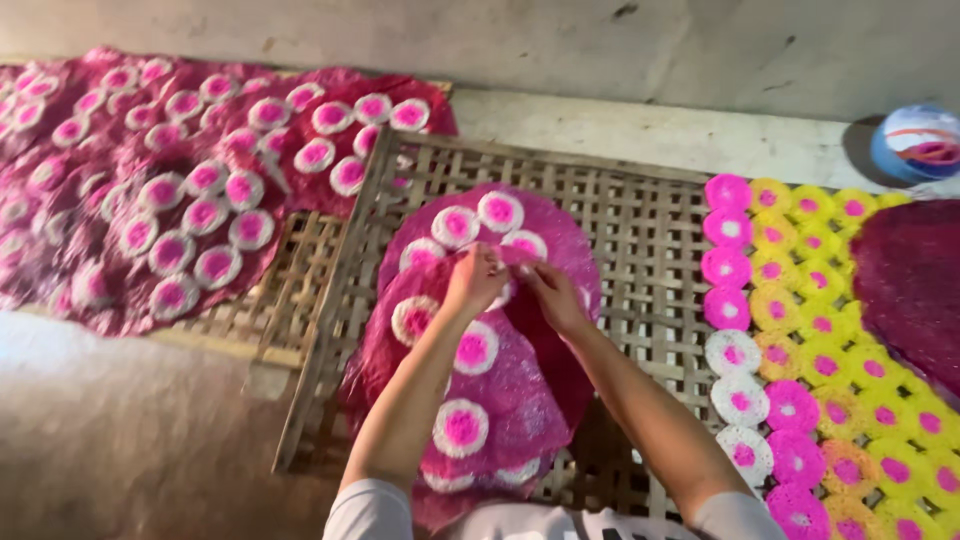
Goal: The person places small yellow and pink paper flowers onto larger purple paper circles on a wooden rack, then stacks the finished circles onto a pile of other completed paper items.
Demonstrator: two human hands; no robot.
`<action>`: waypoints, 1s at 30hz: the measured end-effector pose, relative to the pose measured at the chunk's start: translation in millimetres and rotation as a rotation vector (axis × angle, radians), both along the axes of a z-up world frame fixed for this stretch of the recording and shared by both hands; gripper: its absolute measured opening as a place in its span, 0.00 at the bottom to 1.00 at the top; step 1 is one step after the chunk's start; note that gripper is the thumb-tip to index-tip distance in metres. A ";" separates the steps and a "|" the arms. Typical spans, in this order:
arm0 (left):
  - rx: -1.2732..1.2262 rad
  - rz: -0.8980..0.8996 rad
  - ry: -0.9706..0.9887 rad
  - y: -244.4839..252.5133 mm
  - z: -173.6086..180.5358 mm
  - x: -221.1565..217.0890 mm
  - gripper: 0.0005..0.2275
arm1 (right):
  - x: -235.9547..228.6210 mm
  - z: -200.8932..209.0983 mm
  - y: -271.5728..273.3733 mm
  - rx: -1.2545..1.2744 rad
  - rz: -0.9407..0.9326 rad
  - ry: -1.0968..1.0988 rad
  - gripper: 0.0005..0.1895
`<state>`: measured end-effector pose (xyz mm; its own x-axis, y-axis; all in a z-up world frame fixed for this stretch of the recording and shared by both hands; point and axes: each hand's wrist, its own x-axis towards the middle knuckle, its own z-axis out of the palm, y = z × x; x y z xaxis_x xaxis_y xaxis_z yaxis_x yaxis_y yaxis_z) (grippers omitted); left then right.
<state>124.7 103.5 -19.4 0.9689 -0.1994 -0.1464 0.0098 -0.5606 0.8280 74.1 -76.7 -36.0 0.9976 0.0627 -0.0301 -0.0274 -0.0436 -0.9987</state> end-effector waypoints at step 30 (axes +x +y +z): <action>-0.018 -0.260 -0.569 -251.7 12.8 110.1 0.13 | 108.9 24.7 -253.9 -1.104 -0.726 -0.617 0.22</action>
